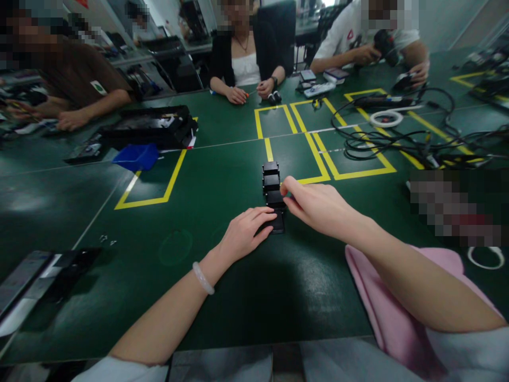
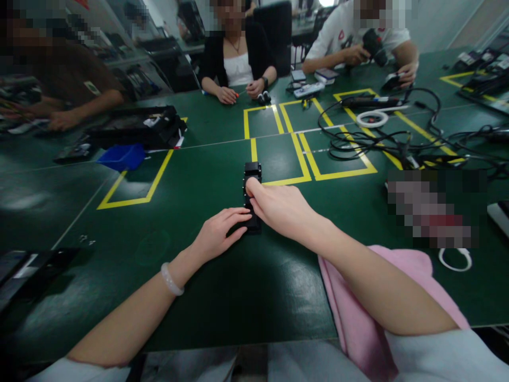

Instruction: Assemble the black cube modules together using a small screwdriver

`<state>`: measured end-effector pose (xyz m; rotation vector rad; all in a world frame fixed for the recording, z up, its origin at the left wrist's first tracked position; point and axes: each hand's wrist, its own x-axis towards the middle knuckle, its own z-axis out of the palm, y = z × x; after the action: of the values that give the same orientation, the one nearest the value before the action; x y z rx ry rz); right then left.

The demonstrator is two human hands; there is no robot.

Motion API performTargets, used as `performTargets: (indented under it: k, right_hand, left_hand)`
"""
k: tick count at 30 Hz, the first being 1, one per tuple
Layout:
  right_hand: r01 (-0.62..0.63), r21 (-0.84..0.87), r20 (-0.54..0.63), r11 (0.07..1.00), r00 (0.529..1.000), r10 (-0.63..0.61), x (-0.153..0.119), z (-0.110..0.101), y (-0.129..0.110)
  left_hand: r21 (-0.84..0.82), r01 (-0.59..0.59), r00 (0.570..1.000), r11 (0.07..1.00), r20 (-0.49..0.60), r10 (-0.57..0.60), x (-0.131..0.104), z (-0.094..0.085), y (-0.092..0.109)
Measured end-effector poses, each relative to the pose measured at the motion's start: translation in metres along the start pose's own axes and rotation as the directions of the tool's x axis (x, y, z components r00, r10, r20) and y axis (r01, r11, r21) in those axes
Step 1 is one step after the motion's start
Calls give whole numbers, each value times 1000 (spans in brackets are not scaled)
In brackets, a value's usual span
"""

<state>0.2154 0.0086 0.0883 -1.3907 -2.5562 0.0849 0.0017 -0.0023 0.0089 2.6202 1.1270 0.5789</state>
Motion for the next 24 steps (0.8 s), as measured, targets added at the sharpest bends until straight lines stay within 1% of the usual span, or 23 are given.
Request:
performTargets:
  k: [3,8,13,19,24]
  right_hand:
    - [3,22,-5,1000,1000,-3,0,0,0]
    - [-19,-43,31,999,999,21,1,0,0]
    - [-8,35,-4,999,1000,8,0,-1,1]
    - [-10,-25,22,1000,1000,10,1,-1,1]
    - [17,33,2,999,1000,-17,-1,-1,0]
  left_hand:
    - [-3,1,1000,1000,0,-1,0,0,0]
    - [-8,8,1000,1000,18,-8,0,-1,0]
    - [-19,10,1000,1000,13,-10,0,-1,0]
    - [-20,7,1000,1000,11,-7,1,-2,1]
    - [-11,15,1000,1000,26,-15,1,-2,1]
